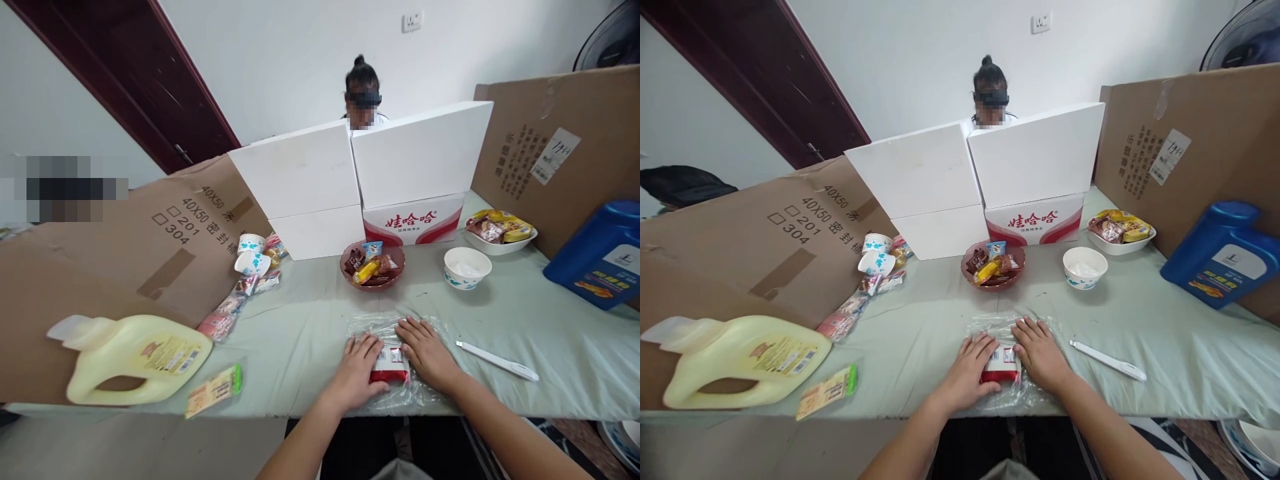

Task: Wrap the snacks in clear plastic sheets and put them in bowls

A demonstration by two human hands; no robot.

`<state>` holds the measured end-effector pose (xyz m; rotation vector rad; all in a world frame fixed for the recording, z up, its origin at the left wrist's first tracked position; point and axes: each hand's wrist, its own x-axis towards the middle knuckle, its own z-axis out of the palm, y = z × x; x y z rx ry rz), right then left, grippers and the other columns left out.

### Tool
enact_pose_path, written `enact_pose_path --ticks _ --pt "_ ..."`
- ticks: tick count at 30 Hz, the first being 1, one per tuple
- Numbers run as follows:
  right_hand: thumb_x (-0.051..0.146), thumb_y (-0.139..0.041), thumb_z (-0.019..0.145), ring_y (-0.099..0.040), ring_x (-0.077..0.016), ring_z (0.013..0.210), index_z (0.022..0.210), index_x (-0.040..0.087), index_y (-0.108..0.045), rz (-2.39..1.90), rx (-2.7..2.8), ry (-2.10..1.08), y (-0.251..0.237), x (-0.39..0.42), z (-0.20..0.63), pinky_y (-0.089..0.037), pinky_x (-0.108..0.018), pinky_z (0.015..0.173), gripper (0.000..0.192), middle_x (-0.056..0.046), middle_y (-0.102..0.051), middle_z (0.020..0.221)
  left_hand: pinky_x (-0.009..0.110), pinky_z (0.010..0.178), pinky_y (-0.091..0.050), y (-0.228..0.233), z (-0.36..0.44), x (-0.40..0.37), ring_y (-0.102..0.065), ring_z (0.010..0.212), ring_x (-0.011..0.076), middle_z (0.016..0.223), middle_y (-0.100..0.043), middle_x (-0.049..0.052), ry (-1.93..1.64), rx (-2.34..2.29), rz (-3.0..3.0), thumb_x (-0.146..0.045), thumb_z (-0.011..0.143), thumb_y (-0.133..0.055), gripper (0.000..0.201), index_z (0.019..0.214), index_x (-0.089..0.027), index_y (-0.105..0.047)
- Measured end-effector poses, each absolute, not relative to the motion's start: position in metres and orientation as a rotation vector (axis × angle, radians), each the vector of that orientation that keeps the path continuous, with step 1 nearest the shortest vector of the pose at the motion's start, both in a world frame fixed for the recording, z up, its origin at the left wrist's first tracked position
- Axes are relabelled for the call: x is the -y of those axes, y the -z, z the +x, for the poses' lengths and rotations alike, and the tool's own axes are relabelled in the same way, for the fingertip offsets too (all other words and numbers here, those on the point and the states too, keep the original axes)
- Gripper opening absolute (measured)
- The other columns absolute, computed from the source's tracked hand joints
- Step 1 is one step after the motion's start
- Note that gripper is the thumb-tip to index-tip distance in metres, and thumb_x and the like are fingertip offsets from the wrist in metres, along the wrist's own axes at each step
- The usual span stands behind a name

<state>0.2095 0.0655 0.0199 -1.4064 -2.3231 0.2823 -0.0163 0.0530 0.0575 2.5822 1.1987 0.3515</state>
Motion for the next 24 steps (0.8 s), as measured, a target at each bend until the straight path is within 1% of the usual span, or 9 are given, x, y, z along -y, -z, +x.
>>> enact_pose_path --ticks 1,4,9,12,14,17,19,22,24 --pt "0.036 -0.034 0.099 -0.034 -0.0248 0.138 0.135 0.021 -0.051 -1.409 2.330 -0.277 -0.020 -0.064 0.212 -0.027 -0.052 0.112 0.043 -0.008 -0.046 0.145 0.062 0.110 -0.027 -0.056 -0.021 -0.056 -0.039 0.134 0.0338 0.138 -0.052 0.012 -0.343 -1.186 2.565 -0.036 0.074 -0.075 0.071 0.136 -0.021 -0.044" --pt "0.038 -0.033 0.099 -0.031 -0.0246 0.139 0.136 0.023 -0.050 -1.413 2.352 -0.279 -0.020 -0.062 0.213 -0.026 -0.051 0.113 0.043 -0.006 -0.043 0.147 0.058 0.112 -0.025 -0.058 -0.033 -0.061 -0.043 0.131 0.0301 0.128 -0.060 0.008 -0.502 -1.139 2.482 -0.028 0.076 -0.073 0.054 0.127 -0.024 -0.053" --pt "0.038 -0.033 0.099 -0.032 -0.0253 0.139 0.135 0.023 -0.051 -1.427 2.350 -0.253 -0.018 -0.063 0.209 -0.027 -0.051 0.112 0.043 -0.007 -0.042 0.147 0.041 0.092 -0.048 -0.076 -0.042 -0.089 -0.060 0.106 0.0244 0.115 -0.063 0.010 -1.023 -1.202 2.100 -0.030 0.082 -0.063 0.038 0.117 -0.020 -0.056" --pt "0.038 -0.034 0.098 -0.034 -0.0257 0.138 0.133 0.022 -0.053 -1.435 2.348 -0.232 -0.019 -0.063 0.207 -0.028 -0.051 0.111 0.043 -0.007 -0.044 0.146 0.035 0.085 -0.050 -0.094 -0.026 -0.126 -0.063 0.096 0.0213 0.108 -0.063 0.008 -1.265 -1.344 1.971 -0.033 0.084 -0.061 0.038 0.118 -0.018 -0.053" --pt "0.037 -0.034 0.098 -0.036 -0.0254 0.137 0.133 0.023 -0.054 -1.441 2.348 -0.223 -0.020 -0.064 0.208 -0.029 -0.051 0.111 0.043 -0.007 -0.045 0.146 0.037 0.090 -0.049 -0.107 -0.007 -0.154 -0.061 0.103 0.0228 0.114 -0.061 0.010 -1.331 -1.358 2.027 -0.034 0.085 -0.060 0.038 0.119 -0.019 -0.052" --pt "0.036 -0.035 0.098 -0.037 -0.0252 0.136 0.133 0.023 -0.053 -1.439 2.360 -0.215 -0.020 -0.064 0.208 -0.030 -0.050 0.110 0.042 -0.007 -0.046 0.145 0.045 0.101 -0.042 -0.121 0.022 -0.182 -0.046 0.126 0.0309 0.137 -0.045 0.016 -1.250 -1.407 2.209 -0.033 0.082 -0.064 0.047 0.123 -0.016 -0.050" --pt "0.035 -0.037 0.097 -0.037 -0.0252 0.136 0.133 0.023 -0.053 -1.426 2.359 -0.201 -0.019 -0.064 0.208 -0.030 -0.050 0.110 0.042 -0.007 -0.046 0.145 0.048 0.104 -0.040 -0.119 0.037 -0.182 -0.041 0.131 0.0323 0.142 -0.040 0.017 -1.183 -1.395 2.333 -0.032 0.083 -0.062 0.045 0.124 -0.016 -0.050" --pt "0.033 -0.044 0.093 -0.037 -0.0263 0.136 0.133 0.022 -0.053 -1.408 2.338 -0.166 -0.016 -0.064 0.208 -0.030 -0.050 0.110 0.042 -0.009 -0.048 0.143 0.043 0.099 -0.045 -0.099 0.047 -0.155 -0.055 0.115 0.0255 0.117 -0.060 0.012 -1.035 -1.102 2.547 -0.024 0.089 -0.050 0.024 0.111 -0.018 -0.059" --pt "0.032 -0.049 0.090 -0.037 -0.0271 0.136 0.134 0.020 -0.052 -1.402 2.327 -0.147 -0.013 -0.064 0.208 -0.029 -0.051 0.110 0.046 -0.010 -0.050 0.141 0.039 0.093 -0.048 -0.078 0.043 -0.130 -0.061 0.102 0.0219 0.102 -0.066 0.009 -0.819 -0.875 2.646 -0.020 0.089 -0.048 0.022 0.103 -0.019 -0.063"
